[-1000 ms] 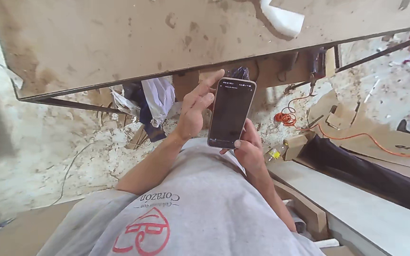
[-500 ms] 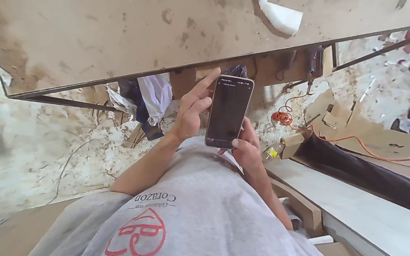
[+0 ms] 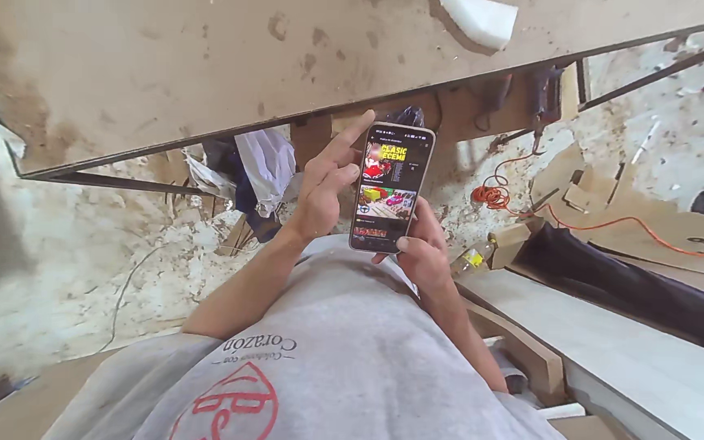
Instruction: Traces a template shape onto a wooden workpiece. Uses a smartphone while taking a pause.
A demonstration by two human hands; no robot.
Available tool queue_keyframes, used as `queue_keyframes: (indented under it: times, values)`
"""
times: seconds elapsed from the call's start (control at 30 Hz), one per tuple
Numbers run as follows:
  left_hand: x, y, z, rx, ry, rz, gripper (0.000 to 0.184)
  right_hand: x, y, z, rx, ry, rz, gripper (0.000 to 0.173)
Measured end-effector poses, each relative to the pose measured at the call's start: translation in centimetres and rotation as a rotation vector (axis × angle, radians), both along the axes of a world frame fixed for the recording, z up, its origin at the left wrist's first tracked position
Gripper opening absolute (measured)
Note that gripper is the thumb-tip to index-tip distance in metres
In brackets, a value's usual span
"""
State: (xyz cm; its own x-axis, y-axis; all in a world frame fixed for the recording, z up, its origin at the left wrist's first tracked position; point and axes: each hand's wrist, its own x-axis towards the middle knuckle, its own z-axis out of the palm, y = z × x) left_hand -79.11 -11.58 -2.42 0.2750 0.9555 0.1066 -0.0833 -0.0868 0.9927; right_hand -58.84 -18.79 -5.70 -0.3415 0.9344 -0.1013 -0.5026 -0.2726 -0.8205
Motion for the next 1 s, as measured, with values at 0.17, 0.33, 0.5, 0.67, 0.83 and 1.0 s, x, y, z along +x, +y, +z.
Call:
queue_keyframes:
  times: [0.17,0.33,0.5,0.67,0.83,1.0]
  values:
    - [0.21,-0.03,0.16,-0.014,-0.009,-0.003,0.065,0.22,-0.09,0.04,0.000,0.005,-0.001,0.058]
    - [0.26,0.12,0.07,-0.012,-0.010,-0.006,0.064,0.36,-0.02,-0.05,0.008,0.018,0.005,0.056]
    - [0.30,0.13,-0.01,-0.015,-0.034,-0.011,0.064,0.49,0.00,-0.08,0.008,0.007,0.007,0.053]
    - [0.32,0.17,-0.01,-0.039,-0.029,0.001,0.064,0.59,0.15,-0.10,0.008,-0.007,0.014,0.052]
    - [0.45,0.43,-0.24,-0.015,-0.035,-0.016,0.065,0.59,0.24,-0.27,0.011,-0.002,-0.006,0.052]
    - [0.73,0.70,-0.08,-0.019,-0.018,-0.018,0.065,0.67,0.24,-0.41,0.022,-0.006,-0.023,0.052]
